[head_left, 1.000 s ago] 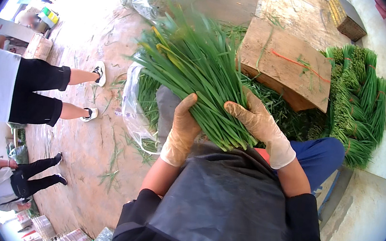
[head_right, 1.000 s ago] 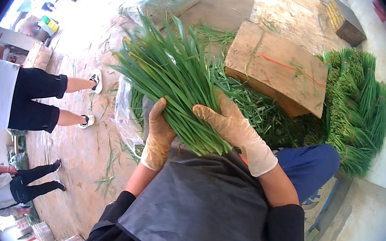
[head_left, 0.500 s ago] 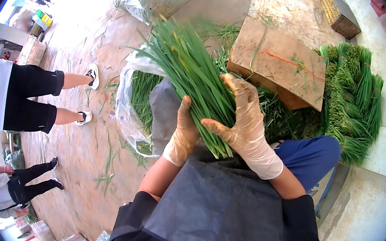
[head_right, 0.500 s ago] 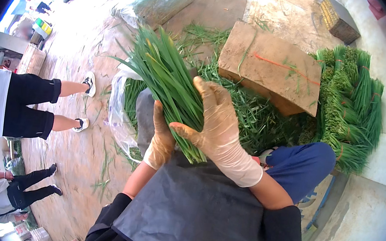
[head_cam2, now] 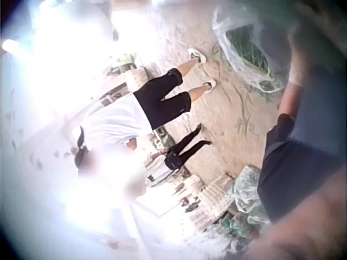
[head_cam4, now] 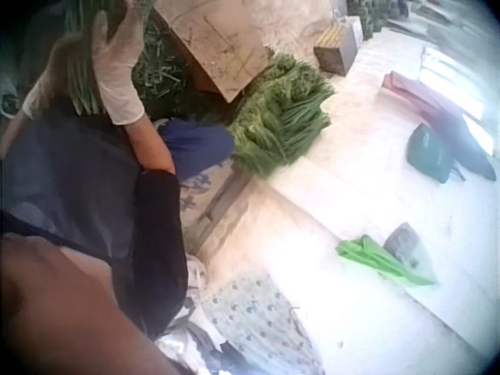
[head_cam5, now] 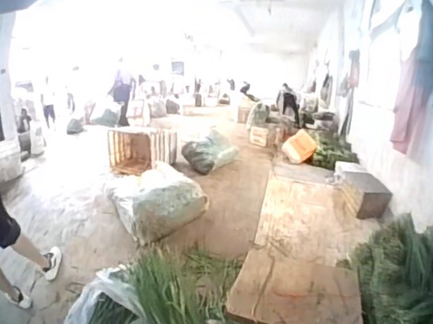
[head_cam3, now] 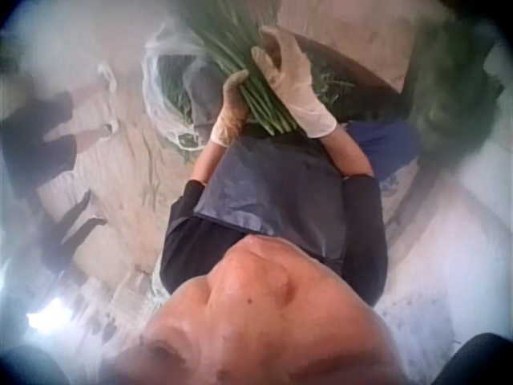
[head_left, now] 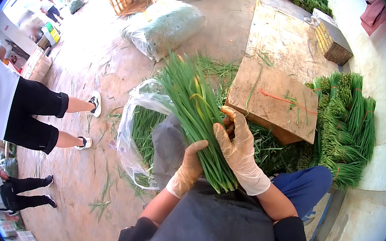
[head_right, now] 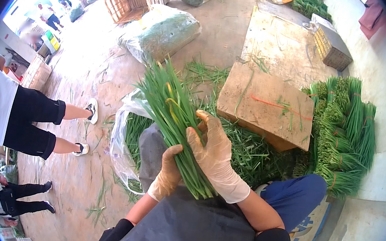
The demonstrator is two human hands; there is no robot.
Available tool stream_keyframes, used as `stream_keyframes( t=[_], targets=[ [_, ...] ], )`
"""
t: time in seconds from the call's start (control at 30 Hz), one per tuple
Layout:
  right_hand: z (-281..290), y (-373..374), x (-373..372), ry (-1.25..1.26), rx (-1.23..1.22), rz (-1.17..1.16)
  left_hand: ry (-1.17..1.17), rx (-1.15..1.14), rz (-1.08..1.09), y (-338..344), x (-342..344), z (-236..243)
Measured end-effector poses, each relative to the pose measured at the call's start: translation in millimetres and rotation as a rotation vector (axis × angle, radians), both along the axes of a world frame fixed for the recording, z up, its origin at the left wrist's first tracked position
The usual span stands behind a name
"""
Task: The person takes bundles of chives from a plastic bag, sorts through the stalks by hand, and picks off damaged leaves while aligning the bunch.
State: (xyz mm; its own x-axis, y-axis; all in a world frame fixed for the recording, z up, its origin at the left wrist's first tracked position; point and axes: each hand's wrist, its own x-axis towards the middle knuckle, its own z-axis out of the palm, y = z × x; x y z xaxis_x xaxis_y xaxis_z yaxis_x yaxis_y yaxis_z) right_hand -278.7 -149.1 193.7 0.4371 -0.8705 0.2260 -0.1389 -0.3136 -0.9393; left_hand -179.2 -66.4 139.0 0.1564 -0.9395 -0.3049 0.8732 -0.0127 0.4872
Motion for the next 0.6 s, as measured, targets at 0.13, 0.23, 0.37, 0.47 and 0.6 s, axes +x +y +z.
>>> stream_keyframes(
  t=[0.13, 0.23, 0.37, 0.47, 0.6],
  targets=[
    [7.0, -3.5, 13.9, 0.191, -0.321, -0.06, 0.022, 0.046, -0.015, 0.1, -3.9, 3.4],
    [-1.6, -10.3, 13.5, -0.111, 0.253, 0.069, -0.014, 0.06, -0.007, 3.0, -2.0, 1.2],
    [-5.5, -23.4, 8.8, -0.46, 0.623, 0.073, 0.083, -0.026, -0.049, 0.2, 2.4, 3.2],
    [-0.6, -21.8, 9.1, -0.516, 0.601, 0.007, 0.109, -0.072, 0.005, -8.3, 0.9, 6.6],
    [3.4, -16.5, 17.9, -0.239, 0.139, -0.019, 0.079, 0.065, -0.002, -3.7, 8.3, -3.9]
  ],
)
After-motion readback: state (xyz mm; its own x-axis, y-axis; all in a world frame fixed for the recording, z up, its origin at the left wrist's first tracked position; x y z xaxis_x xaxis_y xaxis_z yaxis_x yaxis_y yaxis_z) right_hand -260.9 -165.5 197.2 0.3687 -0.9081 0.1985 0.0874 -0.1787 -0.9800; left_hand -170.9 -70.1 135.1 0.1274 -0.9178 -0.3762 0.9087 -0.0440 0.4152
